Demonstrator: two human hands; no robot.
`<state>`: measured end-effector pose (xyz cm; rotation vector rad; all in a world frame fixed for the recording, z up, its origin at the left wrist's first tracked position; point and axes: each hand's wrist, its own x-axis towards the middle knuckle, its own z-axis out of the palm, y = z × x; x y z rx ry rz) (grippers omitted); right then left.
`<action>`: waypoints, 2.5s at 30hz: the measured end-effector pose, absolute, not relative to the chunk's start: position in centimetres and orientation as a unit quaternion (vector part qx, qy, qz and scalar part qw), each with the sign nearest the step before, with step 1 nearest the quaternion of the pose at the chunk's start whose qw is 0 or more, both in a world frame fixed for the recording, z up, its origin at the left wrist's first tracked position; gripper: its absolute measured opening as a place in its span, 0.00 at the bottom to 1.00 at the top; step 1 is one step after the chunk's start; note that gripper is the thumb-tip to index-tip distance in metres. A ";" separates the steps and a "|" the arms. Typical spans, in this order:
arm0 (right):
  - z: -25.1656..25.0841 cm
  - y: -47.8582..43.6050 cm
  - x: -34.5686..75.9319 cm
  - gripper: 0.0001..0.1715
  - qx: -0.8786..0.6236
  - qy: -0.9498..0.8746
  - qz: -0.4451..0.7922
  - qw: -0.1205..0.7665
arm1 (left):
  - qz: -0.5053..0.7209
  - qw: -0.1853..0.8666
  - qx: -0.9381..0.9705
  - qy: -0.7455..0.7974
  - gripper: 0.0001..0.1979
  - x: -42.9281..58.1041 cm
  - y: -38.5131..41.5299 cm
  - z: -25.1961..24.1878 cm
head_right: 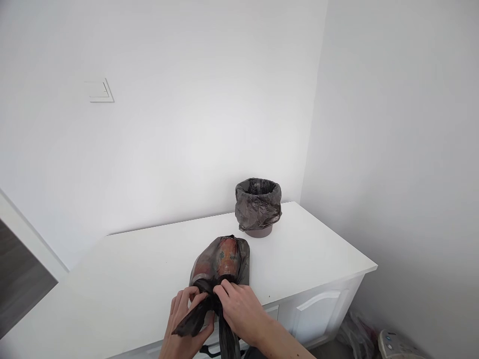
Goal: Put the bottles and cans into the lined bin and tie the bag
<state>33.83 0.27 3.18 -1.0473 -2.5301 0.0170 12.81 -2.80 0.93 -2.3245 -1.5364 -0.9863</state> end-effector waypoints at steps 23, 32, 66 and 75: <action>4.7 1.4 37.8 0.19 -0.395 -0.828 0.118 0.380 | -0.354 0.108 -0.811 -0.452 0.08 11.1 0.0 6.9; 4.3 -0.3 37.1 0.17 -0.404 -0.806 0.045 0.431 | -0.229 0.101 -0.908 -0.337 0.06 16.0 2.3 9.5; 0.0 -3.0 39.8 0.04 -0.422 -0.794 -0.054 0.434 | -0.435 -0.071 -0.659 -0.610 0.17 11.9 4.9 13.2; 0.5 -2.7 34.3 0.14 -0.487 -0.761 0.049 0.426 | -0.151 0.182 -0.923 -0.305 0.26 13.4 2.7 13.6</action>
